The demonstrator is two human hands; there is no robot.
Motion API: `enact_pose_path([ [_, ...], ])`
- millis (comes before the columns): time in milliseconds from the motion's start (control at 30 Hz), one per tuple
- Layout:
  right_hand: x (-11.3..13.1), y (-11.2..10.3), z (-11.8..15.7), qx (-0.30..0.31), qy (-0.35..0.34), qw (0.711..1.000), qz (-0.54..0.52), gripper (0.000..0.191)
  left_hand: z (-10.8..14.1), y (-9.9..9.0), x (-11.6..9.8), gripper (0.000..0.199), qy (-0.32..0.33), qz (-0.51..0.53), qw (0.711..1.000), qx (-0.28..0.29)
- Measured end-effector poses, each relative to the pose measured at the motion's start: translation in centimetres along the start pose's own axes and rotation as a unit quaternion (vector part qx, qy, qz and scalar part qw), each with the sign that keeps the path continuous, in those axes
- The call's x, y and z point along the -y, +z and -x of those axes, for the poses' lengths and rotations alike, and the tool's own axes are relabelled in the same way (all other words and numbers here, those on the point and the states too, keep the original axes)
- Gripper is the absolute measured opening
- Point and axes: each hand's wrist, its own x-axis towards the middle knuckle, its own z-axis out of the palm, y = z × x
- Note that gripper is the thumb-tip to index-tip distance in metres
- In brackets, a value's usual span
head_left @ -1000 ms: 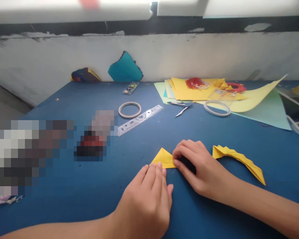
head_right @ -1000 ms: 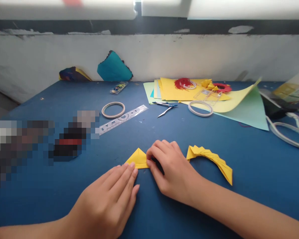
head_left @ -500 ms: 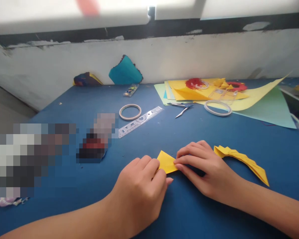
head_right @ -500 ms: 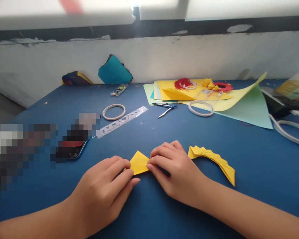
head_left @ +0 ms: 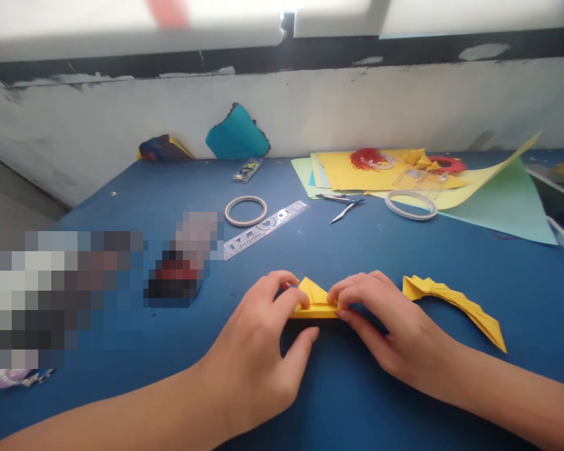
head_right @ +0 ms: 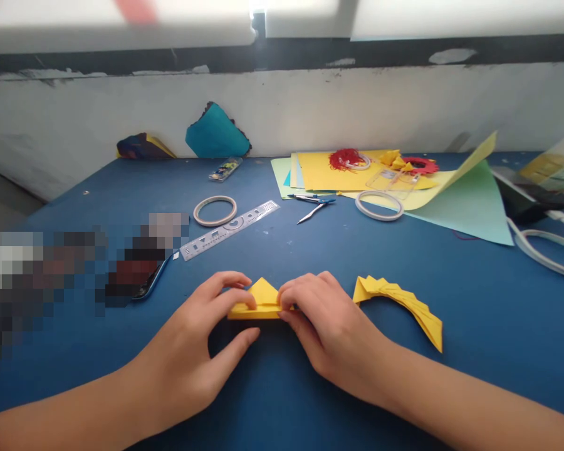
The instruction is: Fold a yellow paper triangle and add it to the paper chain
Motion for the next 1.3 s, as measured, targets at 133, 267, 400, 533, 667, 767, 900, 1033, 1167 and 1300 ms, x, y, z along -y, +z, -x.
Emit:
enact_pose_path([
  [133,0.0,-0.1,0.0,-0.027,-0.05,0.997,0.048,0.016,-0.8,-1.0,-0.6,0.033,-0.191,0.263,0.946,0.014],
  [267,0.1,-0.8,0.4,-0.079,-0.186,0.965,0.167,0.014,-1.6,-1.5,-0.9,0.033,-0.319,0.452,0.833,0.006],
  [400,0.5,-1.4,0.9,-0.146,-0.298,0.912,0.24,0.016,-1.4,-1.8,-1.1,0.036,-0.344,0.515,0.78,0.082],
  [533,1.0,-1.7,0.7,-0.144,-0.355,0.889,0.251,0.017,-1.0,-1.7,-0.9,0.023,-0.294,0.529,0.755,0.254],
  [667,1.0,-1.3,0.4,-0.134,-0.276,0.931,0.2,0.013,-1.0,-1.3,-0.7,0.022,-0.243,0.471,0.808,0.257],
  [767,1.0,-0.5,0.3,-0.115,-0.134,0.979,0.102,0.016,-1.1,-1.0,-0.7,0.025,-0.215,0.456,0.829,0.243],
  [900,1.4,0.2,0.3,-0.102,0.003,0.994,0.028,0.026,-1.2,-0.9,-0.8,0.029,-0.211,0.47,0.828,0.222],
  [1033,1.9,0.2,0.2,-0.054,0.118,0.99,-0.062,0.028,-1.1,-1.1,-0.8,0.033,-0.214,0.476,0.827,0.209],
  [1167,2.0,0.2,0.1,-0.059,0.14,0.985,-0.084,0.018,-1.1,-1.4,-1.0,0.051,-0.201,0.47,0.833,0.213],
  [1300,2.0,0.2,0.2,-0.102,0.131,0.983,-0.072,0.017,-1.2,-1.3,-1.3,0.034,-0.209,0.39,0.872,0.209],
])
